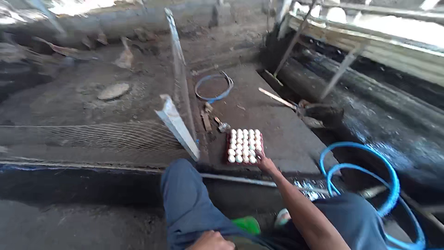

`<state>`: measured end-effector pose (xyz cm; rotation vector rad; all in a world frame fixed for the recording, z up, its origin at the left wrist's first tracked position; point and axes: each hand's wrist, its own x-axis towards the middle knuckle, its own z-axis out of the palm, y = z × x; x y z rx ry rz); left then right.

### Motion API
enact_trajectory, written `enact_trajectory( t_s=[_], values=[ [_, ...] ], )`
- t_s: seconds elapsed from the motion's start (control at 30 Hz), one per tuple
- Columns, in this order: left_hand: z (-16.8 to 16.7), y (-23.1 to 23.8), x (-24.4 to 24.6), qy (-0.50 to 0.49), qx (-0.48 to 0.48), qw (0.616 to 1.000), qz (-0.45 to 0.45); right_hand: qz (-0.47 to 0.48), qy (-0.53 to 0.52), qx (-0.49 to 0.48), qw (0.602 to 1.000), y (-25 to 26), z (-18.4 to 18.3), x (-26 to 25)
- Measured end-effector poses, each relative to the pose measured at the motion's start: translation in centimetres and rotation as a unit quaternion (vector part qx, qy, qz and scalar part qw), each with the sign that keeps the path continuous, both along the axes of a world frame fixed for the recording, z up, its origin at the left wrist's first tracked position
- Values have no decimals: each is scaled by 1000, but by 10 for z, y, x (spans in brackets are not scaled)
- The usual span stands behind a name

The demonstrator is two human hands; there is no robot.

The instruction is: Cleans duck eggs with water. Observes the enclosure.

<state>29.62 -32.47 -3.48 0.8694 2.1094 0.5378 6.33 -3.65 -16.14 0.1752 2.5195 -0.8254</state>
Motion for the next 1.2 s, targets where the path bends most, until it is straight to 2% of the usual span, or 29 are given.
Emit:
enact_trajectory(
  t_s=[0.07, 0.17, 0.23, 0.33, 0.47, 0.57, 0.7, 0.8, 0.9, 1.03, 1.07, 1.17, 1.2],
  values=[
    [-1, -3, -2, -47, 4, 999, -8, -20, -25, 8, 999, -2, -6, 1],
    [2, -10, -7, -115, 7, 993, 33, -34, -50, 15, 998, -4, -25, 2],
    [1, -6, -15, -126, -13, 991, 35, -43, -59, 12, 997, -4, -35, 2],
    [9, 4, -34, -53, -29, 997, 51, -72, -73, 3, 995, 0, -33, 5],
    [61, 21, -76, 128, -5, 986, 109, -134, -54, -15, 989, 18, -18, -2],
    [95, 26, -111, 237, -2, 966, 107, -150, -45, -35, 987, 30, -13, -11],
    [111, 17, -166, 231, -55, 964, 121, -139, -51, -75, 986, 31, -7, -17],
    [100, 4, -205, 192, -81, 967, 143, -183, -50, -66, 980, 42, -5, -16],
    [71, -12, -243, 111, -85, 974, 178, -194, -55, -51, 978, 49, -1, -13],
    [-12, -32, -270, -21, -17, 960, 278, -206, -62, -18, 976, 48, 7, -3],
    [-32, -36, -271, -34, -26, 959, 280, -210, -63, -11, 976, 47, 10, -2],
    [-81, -45, -282, -50, -184, 970, 148, -217, -66, 19, 974, 44, 17, -1],
    [-94, -46, -285, -64, -204, 969, 123, -214, -68, 22, 974, 43, 19, -1]
  ],
)
